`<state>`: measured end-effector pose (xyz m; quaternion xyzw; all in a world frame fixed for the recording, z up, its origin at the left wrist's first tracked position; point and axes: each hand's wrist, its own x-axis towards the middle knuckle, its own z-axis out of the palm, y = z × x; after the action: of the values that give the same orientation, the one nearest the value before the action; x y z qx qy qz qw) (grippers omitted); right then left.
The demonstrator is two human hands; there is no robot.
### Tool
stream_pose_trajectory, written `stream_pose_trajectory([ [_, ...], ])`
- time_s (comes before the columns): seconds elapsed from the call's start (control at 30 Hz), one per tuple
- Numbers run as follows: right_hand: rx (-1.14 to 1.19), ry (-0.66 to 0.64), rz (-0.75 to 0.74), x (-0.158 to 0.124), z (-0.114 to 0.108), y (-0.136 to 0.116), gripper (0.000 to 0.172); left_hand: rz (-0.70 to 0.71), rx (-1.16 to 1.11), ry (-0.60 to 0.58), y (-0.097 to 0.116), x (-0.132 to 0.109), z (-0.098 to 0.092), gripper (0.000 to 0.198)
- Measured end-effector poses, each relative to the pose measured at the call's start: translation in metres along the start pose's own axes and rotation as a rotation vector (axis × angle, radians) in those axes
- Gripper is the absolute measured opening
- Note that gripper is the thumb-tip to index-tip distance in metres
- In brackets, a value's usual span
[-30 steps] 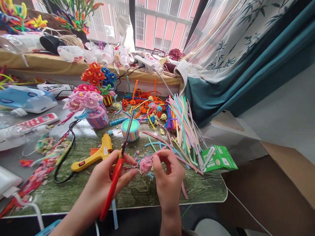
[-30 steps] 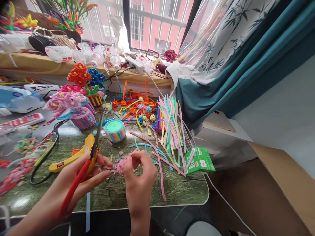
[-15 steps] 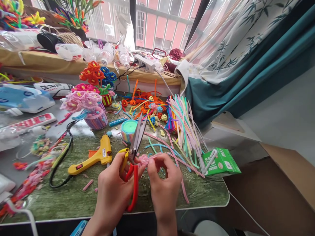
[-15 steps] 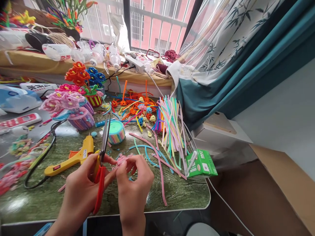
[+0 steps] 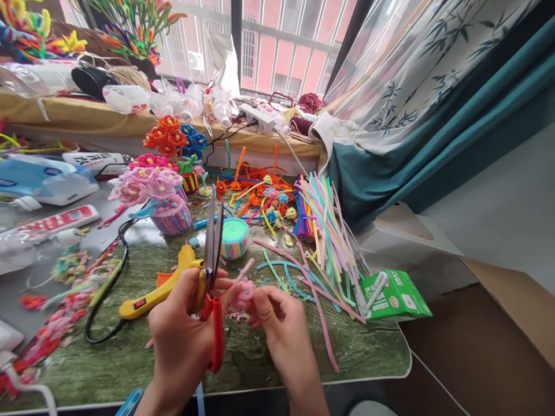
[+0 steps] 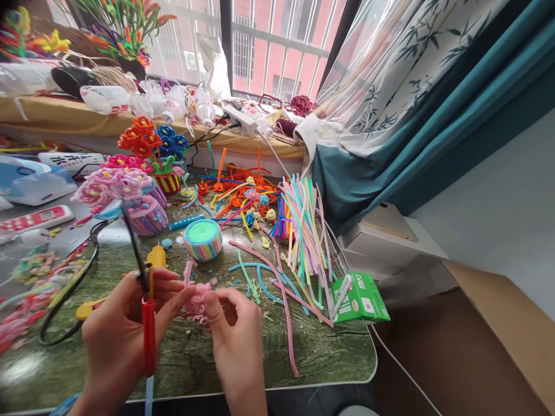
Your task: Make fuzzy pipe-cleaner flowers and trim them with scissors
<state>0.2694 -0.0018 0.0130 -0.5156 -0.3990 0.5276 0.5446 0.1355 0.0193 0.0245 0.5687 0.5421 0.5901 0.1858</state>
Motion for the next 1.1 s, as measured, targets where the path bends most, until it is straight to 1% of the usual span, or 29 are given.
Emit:
stream_pose_trajectory([
  [0.07, 0.068, -0.05, 0.022, 0.002, 0.006, 0.005, 0.054, 0.003, -0.03, 0.026, 0.002, 0.003, 0.0, 0.023],
  [0.17, 0.118, -0.003, 0.019, 0.003, 0.017, 0.009, 0.047, -0.006, -0.06, 0.049, 0.005, 0.003, 0.002, 0.023],
  [0.23, 0.135, 0.031, 0.025, 0.003, 0.021, 0.01, 0.046, -0.02, -0.069, 0.061, 0.006, 0.001, 0.003, 0.023],
  [0.3, 0.16, 0.038, 0.042, 0.004, 0.025, 0.009, 0.046, -0.033, -0.068, 0.073, 0.006, -0.001, 0.003, 0.023],
  [0.43, 0.243, 0.019, 0.048, 0.005, 0.03, 0.01, 0.042, -0.031, -0.045, 0.072, -0.001, -0.003, 0.002, 0.025],
  [0.53, 0.234, 0.095, 0.014, 0.006, 0.034, 0.015, 0.034, -0.026, -0.015, 0.07, -0.009, -0.003, 0.001, 0.023],
  [0.63, 0.097, 0.185, -0.088, 0.007, 0.035, 0.023, 0.028, -0.058, 0.019, 0.073, -0.016, -0.005, -0.001, 0.02],
  [0.7, -0.055, 0.25, -0.202, 0.008, 0.033, 0.027, 0.025, -0.097, 0.025, 0.072, -0.016, -0.007, 0.0, 0.023],
  [0.8, -0.289, 0.395, -0.468, 0.008, 0.033, 0.028, 0.02, -0.147, 0.01, 0.095, -0.011, -0.008, 0.004, 0.026],
  [0.9, -0.435, 0.556, -0.705, 0.008, 0.037, 0.026, 0.022, -0.192, -0.023, 0.105, -0.003, -0.01, 0.008, 0.035],
  [0.97, -0.49, 0.624, -0.775, 0.007, 0.04, 0.025, 0.023, -0.225, -0.051, 0.102, 0.001, -0.011, 0.01, 0.04],
  [1.1, -0.541, 0.662, -0.828, 0.005, 0.043, 0.023, 0.02, -0.294, -0.117, 0.082, 0.006, -0.013, 0.013, 0.039],
])
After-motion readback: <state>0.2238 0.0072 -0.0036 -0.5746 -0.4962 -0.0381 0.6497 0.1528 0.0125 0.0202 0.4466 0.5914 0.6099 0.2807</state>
